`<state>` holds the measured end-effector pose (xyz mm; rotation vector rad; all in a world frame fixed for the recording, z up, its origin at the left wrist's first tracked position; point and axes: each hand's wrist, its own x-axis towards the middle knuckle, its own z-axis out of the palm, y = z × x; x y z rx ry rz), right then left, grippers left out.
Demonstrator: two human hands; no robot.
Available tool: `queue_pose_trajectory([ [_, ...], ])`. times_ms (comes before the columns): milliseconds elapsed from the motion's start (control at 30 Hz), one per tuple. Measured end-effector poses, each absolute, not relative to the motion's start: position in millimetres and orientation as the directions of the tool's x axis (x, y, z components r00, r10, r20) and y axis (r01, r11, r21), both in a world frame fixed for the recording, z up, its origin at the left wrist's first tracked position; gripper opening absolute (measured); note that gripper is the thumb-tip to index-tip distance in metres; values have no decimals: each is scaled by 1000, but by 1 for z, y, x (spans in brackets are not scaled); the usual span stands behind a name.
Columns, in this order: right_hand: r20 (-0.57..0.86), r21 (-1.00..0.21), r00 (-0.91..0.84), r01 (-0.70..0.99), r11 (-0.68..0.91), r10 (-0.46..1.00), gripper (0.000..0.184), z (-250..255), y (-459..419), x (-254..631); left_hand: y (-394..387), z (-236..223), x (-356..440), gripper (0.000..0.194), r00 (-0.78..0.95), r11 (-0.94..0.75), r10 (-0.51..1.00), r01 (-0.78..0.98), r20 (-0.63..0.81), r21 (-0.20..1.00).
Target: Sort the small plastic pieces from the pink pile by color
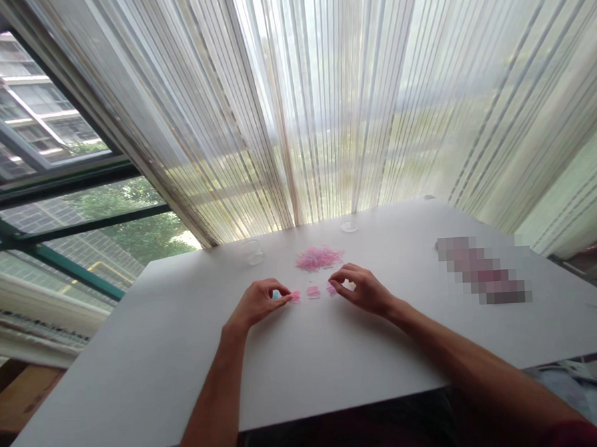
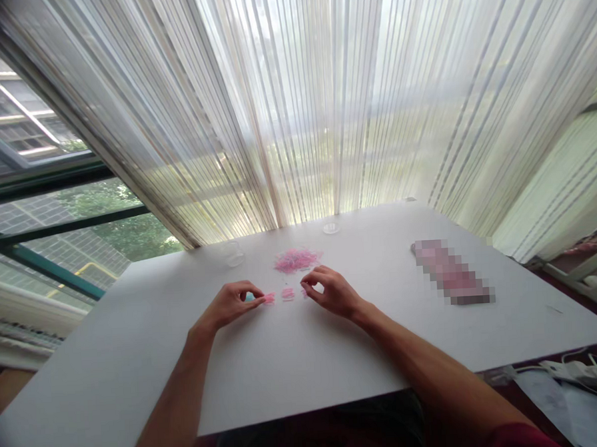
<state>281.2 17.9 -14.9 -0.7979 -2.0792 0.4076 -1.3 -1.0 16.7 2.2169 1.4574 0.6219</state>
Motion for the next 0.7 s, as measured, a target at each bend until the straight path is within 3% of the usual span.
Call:
queue_pose_trajectory([
  [233,602,-549,-437,382,744,668,13,-16,19,282,-3,18,-3,33,330,-274,944,753,17,598],
  [700,600,-573,-424,364,734,679,17,-14,18,282,-1,14,-4,29,326,-294,944,784,40,547],
])
